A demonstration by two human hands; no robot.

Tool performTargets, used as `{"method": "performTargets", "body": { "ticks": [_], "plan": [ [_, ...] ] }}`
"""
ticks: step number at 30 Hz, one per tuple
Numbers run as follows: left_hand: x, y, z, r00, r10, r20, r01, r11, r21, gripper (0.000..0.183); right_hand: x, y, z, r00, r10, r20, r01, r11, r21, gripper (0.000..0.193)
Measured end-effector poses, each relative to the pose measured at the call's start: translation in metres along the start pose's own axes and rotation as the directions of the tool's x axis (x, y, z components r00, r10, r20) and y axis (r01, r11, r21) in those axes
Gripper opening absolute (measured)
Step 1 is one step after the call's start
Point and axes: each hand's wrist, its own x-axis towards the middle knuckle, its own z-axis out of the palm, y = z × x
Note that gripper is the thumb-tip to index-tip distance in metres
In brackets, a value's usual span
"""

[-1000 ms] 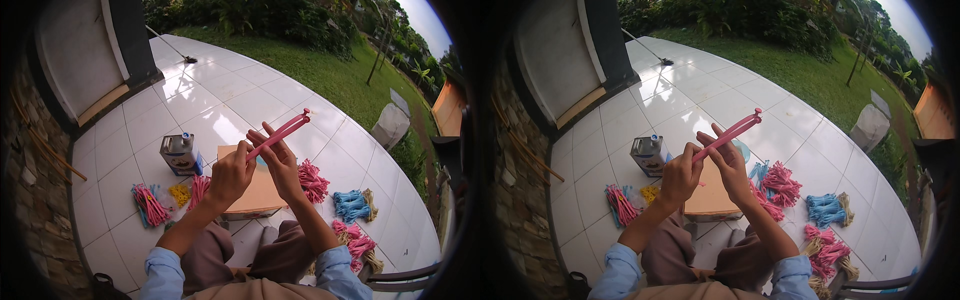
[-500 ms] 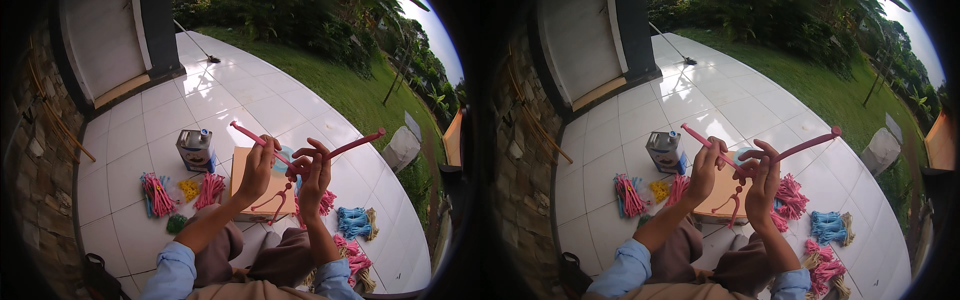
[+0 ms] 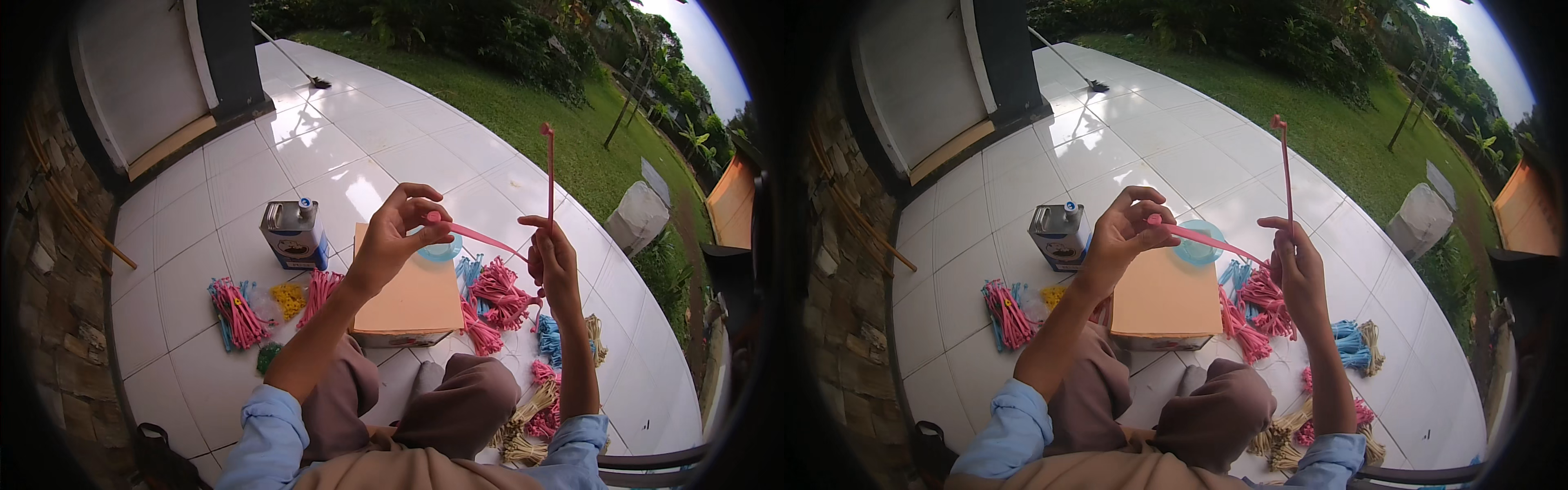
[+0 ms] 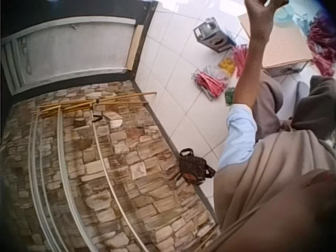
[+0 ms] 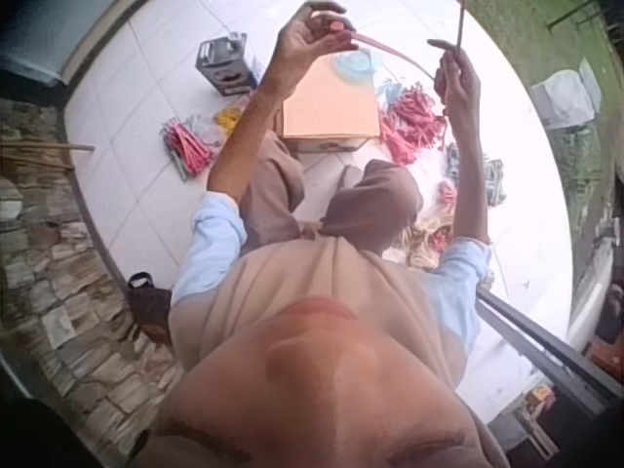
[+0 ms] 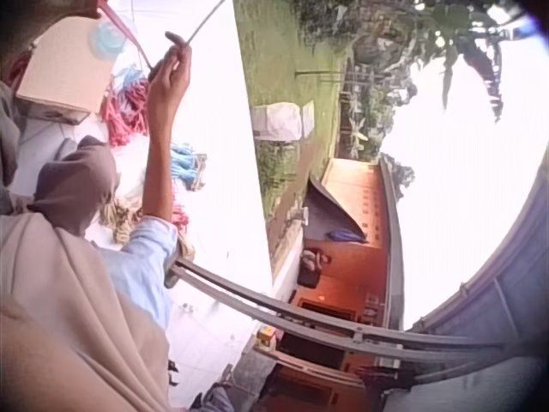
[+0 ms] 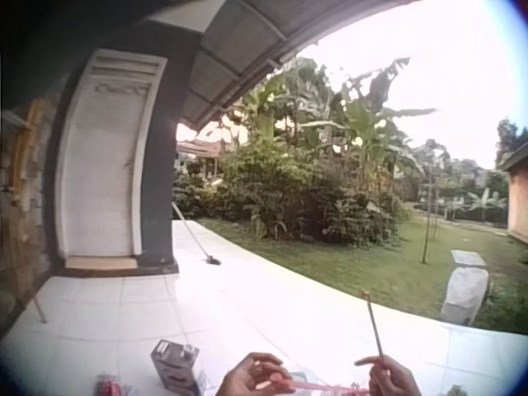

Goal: The person applies liquid from a bowl to pink strips resting on a board, folds the ends of the strips, and organizes them into bundles on a tiled floor.

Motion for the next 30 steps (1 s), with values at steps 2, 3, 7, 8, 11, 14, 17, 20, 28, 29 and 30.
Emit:
{"method": "performTargets", "body": {
  "ticks": [2, 3, 7, 8, 11, 14, 17, 20, 28, 29, 30],
  "plan": [
    [-0.001, -0.005, -0.005, 0.998, 0.018, -0.066, -0.014, 0.998, 0.063, 0.023, 0.002, 0.002, 0.003, 0.997, -0.026, 0.079, 0.038, 0.988, -0.147, 0.025],
    [-0.001, -0.002, -0.004, 0.989, -0.049, -0.138, 0.057, 0.997, 0.058, 0.024, 0.002, 0.007, 0.006, 0.987, -0.091, 0.136, 0.115, 0.976, -0.186, 0.025],
    [0.004, -0.021, -0.012, 0.989, 0.012, -0.145, -0.002, 0.998, 0.068, 0.026, -0.002, 0.023, 0.003, 0.974, -0.068, 0.218, 0.126, 0.957, -0.262, 0.030],
    [0.004, -0.022, -0.012, 0.991, 0.046, -0.127, -0.034, 0.995, 0.093, 0.027, -0.002, 0.028, 0.003, 0.971, -0.104, 0.218, 0.168, 0.938, -0.304, 0.029],
    [-0.002, -0.021, -0.016, 0.996, 0.067, -0.054, -0.067, 0.998, 0.014, 0.028, -0.006, 0.028, -0.001, 0.980, -0.089, 0.177, 0.155, 0.901, -0.406, 0.028],
    [-0.003, -0.008, -0.017, 0.904, 0.424, -0.048, -0.357, 0.813, 0.461, 0.032, -0.003, 0.014, -0.009, 0.989, -0.051, 0.142, 0.119, 0.841, -0.528, 0.026],
    [0.003, 0.015, 0.013, 0.879, 0.298, 0.372, -0.473, 0.454, 0.755, 0.037, 0.008, -0.008, -0.010, 0.978, 0.000, 0.207, 0.137, 0.750, -0.647, 0.024],
    [0.013, -0.012, 0.029, 0.831, 0.170, 0.530, -0.555, 0.164, 0.816, 0.028, 0.025, -0.013, -0.011, 0.952, 0.058, 0.300, 0.180, 0.688, -0.703, 0.032],
    [0.028, -0.053, 0.005, 0.875, -0.181, 0.448, -0.300, 0.524, 0.797, 0.028, 0.055, 0.040, -0.037, 0.825, 0.130, 0.550, 0.318, 0.698, -0.641, 0.066],
    [0.032, -0.066, -0.003, 0.874, -0.191, 0.446, -0.291, 0.530, 0.797, 0.028, 0.058, 0.045, -0.039, 0.823, 0.140, 0.550, 0.309, 0.704, -0.640, 0.066],
    [0.034, -0.080, -0.013, 0.851, -0.219, 0.477, -0.277, 0.583, 0.764, 0.026, 0.058, 0.056, -0.039, 0.827, 0.178, 0.534, 0.215, 0.777, -0.592, 0.066]
  ]
}}
